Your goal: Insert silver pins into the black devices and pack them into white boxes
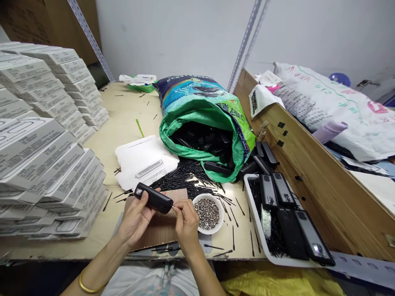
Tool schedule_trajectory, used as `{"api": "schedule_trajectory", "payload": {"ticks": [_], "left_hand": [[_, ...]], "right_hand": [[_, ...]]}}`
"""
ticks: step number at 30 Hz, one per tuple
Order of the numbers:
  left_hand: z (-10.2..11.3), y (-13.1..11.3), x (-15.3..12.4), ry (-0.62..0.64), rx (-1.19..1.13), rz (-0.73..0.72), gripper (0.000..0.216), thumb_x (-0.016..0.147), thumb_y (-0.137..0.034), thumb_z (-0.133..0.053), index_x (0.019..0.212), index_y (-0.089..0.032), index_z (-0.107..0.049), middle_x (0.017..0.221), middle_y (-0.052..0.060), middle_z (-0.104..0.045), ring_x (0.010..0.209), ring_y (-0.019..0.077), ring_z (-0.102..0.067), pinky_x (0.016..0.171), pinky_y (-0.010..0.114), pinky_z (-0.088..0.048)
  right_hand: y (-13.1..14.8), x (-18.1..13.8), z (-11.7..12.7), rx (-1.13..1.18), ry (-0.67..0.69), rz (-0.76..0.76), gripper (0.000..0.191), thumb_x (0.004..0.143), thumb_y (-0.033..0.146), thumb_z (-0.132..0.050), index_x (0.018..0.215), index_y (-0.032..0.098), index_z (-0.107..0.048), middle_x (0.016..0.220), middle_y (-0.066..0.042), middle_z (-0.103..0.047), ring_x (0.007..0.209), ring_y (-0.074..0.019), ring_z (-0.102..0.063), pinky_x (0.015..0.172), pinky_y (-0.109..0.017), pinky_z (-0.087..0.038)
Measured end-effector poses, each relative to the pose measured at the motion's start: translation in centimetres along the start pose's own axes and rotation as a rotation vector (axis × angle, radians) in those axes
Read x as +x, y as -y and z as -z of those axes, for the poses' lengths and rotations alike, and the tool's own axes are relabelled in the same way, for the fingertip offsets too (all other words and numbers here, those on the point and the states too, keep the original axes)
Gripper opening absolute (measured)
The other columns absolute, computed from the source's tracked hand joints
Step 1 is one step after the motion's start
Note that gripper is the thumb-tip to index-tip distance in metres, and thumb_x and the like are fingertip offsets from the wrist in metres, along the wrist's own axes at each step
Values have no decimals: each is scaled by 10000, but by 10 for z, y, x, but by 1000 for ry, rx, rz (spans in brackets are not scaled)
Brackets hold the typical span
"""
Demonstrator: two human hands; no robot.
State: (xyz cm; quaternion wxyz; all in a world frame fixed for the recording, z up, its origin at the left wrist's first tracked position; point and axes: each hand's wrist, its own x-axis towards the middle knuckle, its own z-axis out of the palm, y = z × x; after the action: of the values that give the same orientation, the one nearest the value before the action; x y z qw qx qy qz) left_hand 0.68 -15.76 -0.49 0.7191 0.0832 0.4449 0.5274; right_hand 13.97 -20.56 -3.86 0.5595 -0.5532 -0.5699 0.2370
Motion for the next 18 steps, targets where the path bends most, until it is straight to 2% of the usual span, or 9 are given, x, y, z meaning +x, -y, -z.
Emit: {"api": "schedule_trajectory", "payload": {"ticks": [2,5,6,8,10,11,13,15,18], "left_hand": [[1,3,1,2,9,-26,337,875,-259,-598,1163,-115,-500,1138,153,-617,1037,233,-628,868,357,-549],[2,-5,-8,49,139,-90,494,729,-362,-751,1095,-129,-515,1123,139,-620,1028,265,-626,863,401,-543],[3,-10,-12,98,210,-151,500,714,-378,-760,1083,-136,-523,1124,135,-619,1029,276,-624,870,423,-536],[8,-19,-21,229,373,-380,457,727,-377,-741,1081,-158,-552,1120,123,-626,1050,291,-613,914,463,-502],[16,-18,-21,347,588,-619,389,720,-346,-736,1048,-181,-605,1066,102,-655,1040,285,-617,955,455,-472],[20,-14,-17,365,720,-644,334,714,-322,-737,1000,-185,-633,1024,92,-671,997,268,-633,947,426,-477],[26,-3,-1,315,844,-495,320,735,-359,-709,983,-170,-638,995,106,-682,947,256,-646,896,396,-500],[28,4,18,144,651,-336,472,763,-469,-667,1094,-148,-563,1064,141,-659,964,266,-642,853,411,-516],[22,-1,35,51,339,-192,649,697,-547,-712,1143,-135,-483,1084,157,-643,916,256,-651,787,404,-540]], "right_hand": [[-1,-2,-3,-47,-15,12,152,919,113,-444,804,170,-527,795,-21,-552,770,-124,-521,694,-241,-405],[-5,-11,-5,6,21,-139,154,925,172,-466,793,169,-546,770,-18,-564,737,-126,-532,673,-241,-408],[-6,-14,-4,44,45,-201,155,928,205,-476,800,170,-556,772,-18,-573,734,-127,-540,673,-241,-413],[-8,-16,1,94,44,-273,146,929,264,-491,857,174,-581,829,-27,-599,782,-136,-562,710,-248,-426],[-9,-12,8,80,-35,-281,161,933,299,-484,936,175,-586,913,-44,-611,861,-149,-572,765,-262,-432],[-9,-6,12,52,-68,-276,172,934,309,-480,963,174,-584,941,-51,-612,887,-154,-573,784,-268,-431],[-9,8,19,-28,-61,-249,182,929,319,-484,961,171,-584,929,-52,-614,877,-157,-575,783,-272,-430],[-10,25,24,-100,-8,-213,188,919,325,-491,944,168,-593,913,-51,-615,858,-159,-574,780,-277,-426],[-14,45,28,-143,29,-221,205,915,341,-486,939,171,-596,924,-50,-619,868,-165,-571,796,-289,-422]]}}
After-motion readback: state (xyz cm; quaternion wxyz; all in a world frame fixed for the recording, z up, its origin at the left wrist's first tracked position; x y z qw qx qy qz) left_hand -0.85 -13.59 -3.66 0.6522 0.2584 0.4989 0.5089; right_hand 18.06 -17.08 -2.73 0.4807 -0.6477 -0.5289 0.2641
